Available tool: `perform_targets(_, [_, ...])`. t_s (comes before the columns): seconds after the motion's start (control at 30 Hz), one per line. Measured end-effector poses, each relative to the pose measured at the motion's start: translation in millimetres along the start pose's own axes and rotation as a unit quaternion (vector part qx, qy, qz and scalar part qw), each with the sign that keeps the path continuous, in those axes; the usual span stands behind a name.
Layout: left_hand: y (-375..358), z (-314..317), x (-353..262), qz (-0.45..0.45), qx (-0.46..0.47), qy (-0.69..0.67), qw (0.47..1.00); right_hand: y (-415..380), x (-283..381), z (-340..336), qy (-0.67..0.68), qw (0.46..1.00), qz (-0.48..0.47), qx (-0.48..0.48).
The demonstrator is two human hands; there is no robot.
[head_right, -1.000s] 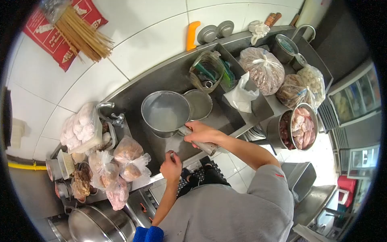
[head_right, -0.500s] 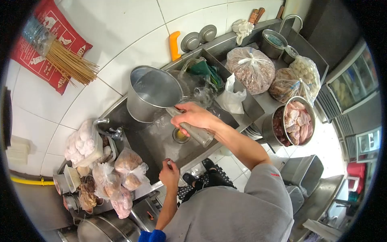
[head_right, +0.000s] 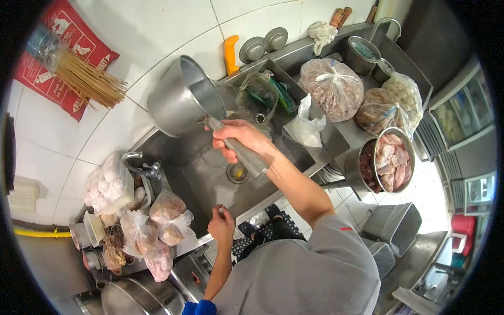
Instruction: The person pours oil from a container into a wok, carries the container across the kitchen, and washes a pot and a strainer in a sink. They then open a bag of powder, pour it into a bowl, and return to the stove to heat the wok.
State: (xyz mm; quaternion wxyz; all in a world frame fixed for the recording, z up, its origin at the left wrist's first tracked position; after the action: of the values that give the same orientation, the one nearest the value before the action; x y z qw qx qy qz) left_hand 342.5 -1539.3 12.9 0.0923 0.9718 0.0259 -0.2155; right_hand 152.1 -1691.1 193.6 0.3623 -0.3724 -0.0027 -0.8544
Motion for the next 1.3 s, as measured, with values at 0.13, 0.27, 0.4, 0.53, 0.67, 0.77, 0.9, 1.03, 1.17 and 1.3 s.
perform_targets(0.13, [0.6, -0.3, 0.6, 0.0, -0.004, -0.01, 1.0, 2.9, -1.0, -7.0, 0.087, 0.994, 0.013, 0.066])
perform_targets(0.27, [0.7, 1.1, 3.0, -0.005, 0.008, -0.002, 1.0, 9.2, -8.2, -16.2, 0.252, 0.942, -0.005, 0.222])
perform_targets(0.4, [0.7, 0.3, 3.1, -0.008, -0.004, -0.015, 1.0, 5.9, -16.9, -16.8, 0.242, 0.921, -0.01, 0.304])
perform_targets(0.53, [2.8, -0.8, 2.3, -0.009, -0.004, -0.021, 1.0, -3.7, -50.0, -29.5, 0.142, 0.973, 0.103, 0.147])
perform_targets(0.67, [3.6, -0.3, 2.3, -0.002, -0.001, -0.009, 1.0, 11.0, -76.8, -42.5, -0.124, 0.973, 0.192, 0.011])
perform_targets(0.77, [3.0, 1.2, 1.9, -0.006, -0.002, -0.017, 1.0, 58.0, -114.6, -90.1, -0.396, 0.882, 0.253, -0.027])
perform_targets(0.9, [3.8, 3.7, 3.4, 0.0, -0.014, -0.015, 1.0, 113.2, -125.5, -120.9, -0.609, 0.759, 0.224, 0.048])
perform_targets(1.03, [3.8, 0.4, 1.3, -0.001, -0.004, 0.01, 1.0, 167.8, -120.1, -100.9, -0.814, 0.568, 0.116, 0.024])
perform_targets(1.17, [2.6, 4.9, 2.1, 0.006, -0.003, 0.002, 1.0, 236.6, -112.0, -1.3, -0.515, 0.804, -0.27, -0.128])
perform_targets(1.3, [-1.3, 9.5, 11.2, 0.03, -0.004, 0.042, 0.999, 286.0, -151.7, 53.0, -0.287, 0.954, -0.085, -0.023])
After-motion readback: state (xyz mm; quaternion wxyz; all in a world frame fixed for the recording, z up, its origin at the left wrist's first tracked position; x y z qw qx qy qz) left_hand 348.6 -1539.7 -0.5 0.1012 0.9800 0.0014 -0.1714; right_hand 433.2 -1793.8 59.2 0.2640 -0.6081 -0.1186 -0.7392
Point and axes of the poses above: each hand's wrist, its own y-axis towards the middle knuckle, its own z-axis out of the palm, x = y × z, the point moved 4 cm from there along y, towards the middle knuckle, and after that the axes turned 12 degrees about z, right-handed, at the moved point
